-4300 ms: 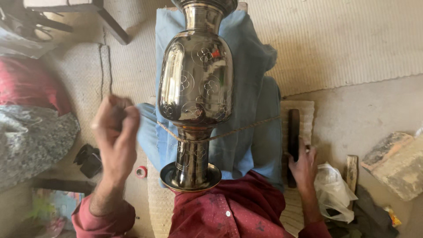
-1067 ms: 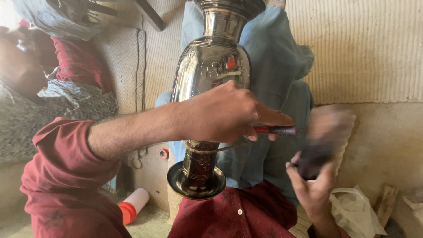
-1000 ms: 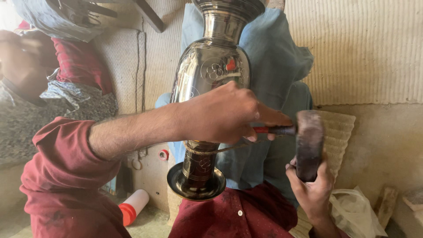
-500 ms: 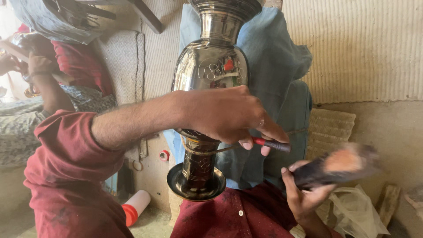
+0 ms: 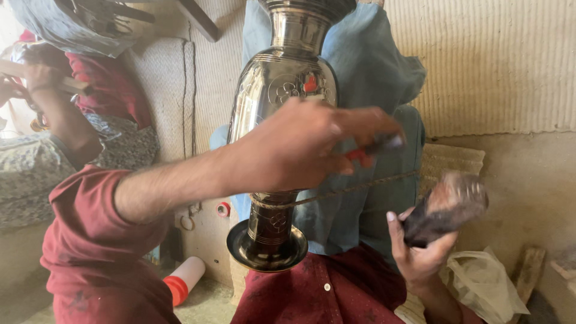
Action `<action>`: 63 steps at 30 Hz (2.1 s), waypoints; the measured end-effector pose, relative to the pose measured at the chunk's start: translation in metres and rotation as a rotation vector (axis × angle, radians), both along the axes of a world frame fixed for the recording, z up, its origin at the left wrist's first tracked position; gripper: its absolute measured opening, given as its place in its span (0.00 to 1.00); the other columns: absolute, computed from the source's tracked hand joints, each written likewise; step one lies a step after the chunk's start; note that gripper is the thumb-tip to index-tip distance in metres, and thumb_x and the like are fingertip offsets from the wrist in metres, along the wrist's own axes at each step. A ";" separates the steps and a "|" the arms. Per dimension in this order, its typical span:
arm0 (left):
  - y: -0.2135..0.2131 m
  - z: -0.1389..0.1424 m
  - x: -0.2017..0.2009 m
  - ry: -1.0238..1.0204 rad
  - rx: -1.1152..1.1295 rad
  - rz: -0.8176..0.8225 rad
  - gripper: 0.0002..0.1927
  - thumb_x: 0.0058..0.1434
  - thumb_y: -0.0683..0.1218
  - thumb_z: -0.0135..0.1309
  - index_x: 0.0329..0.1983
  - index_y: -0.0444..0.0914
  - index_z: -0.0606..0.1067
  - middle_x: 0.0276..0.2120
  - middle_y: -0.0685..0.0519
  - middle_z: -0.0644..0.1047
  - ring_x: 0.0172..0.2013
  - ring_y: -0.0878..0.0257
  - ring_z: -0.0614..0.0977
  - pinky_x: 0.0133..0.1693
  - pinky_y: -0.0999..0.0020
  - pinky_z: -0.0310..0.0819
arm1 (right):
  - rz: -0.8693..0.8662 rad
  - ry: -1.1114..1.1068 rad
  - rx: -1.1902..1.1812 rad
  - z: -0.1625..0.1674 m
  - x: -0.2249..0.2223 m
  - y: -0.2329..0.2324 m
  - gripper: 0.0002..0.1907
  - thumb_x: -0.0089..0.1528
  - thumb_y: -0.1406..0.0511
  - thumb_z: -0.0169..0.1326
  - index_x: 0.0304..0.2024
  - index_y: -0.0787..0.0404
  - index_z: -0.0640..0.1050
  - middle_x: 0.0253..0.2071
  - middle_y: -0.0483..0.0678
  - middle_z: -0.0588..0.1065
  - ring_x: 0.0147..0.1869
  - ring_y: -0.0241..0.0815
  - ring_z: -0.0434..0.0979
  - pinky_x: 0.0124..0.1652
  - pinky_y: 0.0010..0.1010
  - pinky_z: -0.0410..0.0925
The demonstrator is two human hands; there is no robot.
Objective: The person sits cross-legged and uses a chisel and hammer to engrave floral patterns into a silver-colored metal vase. They repeatedly strike the chisel to create indentations along the vase's surface.
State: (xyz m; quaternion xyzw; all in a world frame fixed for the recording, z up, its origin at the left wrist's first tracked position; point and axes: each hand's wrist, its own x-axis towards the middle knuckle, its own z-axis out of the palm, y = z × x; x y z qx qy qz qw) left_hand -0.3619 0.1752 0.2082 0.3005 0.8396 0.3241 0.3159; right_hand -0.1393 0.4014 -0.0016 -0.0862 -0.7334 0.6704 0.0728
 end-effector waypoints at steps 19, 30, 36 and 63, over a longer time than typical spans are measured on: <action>-0.017 -0.013 0.016 0.287 0.029 0.009 0.35 0.55 0.45 0.66 0.68 0.43 0.70 0.58 0.54 0.80 0.45 0.57 0.87 0.40 0.63 0.83 | 0.056 0.041 -0.166 0.052 -0.075 0.037 0.49 0.65 0.76 0.62 0.76 0.61 0.44 0.45 0.48 0.73 0.40 0.37 0.78 0.43 0.27 0.75; -0.013 -0.001 0.027 0.262 -0.044 0.131 0.35 0.57 0.41 0.64 0.69 0.43 0.68 0.44 0.54 0.84 0.37 0.58 0.86 0.33 0.61 0.78 | 0.407 0.035 0.229 0.062 -0.111 0.040 0.21 0.61 0.75 0.62 0.54 0.65 0.70 0.37 0.48 0.78 0.40 0.37 0.83 0.42 0.26 0.77; -0.014 -0.003 0.046 0.319 -0.067 0.285 0.35 0.60 0.34 0.59 0.71 0.41 0.64 0.48 0.55 0.83 0.43 0.59 0.87 0.32 0.67 0.80 | 0.524 -0.005 0.317 0.086 -0.143 0.048 0.28 0.58 0.75 0.63 0.59 0.64 0.70 0.36 0.47 0.78 0.38 0.36 0.82 0.41 0.25 0.75; -0.023 -0.009 0.083 0.489 0.079 0.541 0.27 0.66 0.37 0.64 0.66 0.37 0.67 0.51 0.52 0.82 0.40 0.65 0.88 0.37 0.72 0.83 | 0.824 0.108 0.731 0.120 -0.182 0.089 0.45 0.55 0.78 0.59 0.73 0.67 0.58 0.39 0.54 0.76 0.37 0.46 0.77 0.36 0.34 0.70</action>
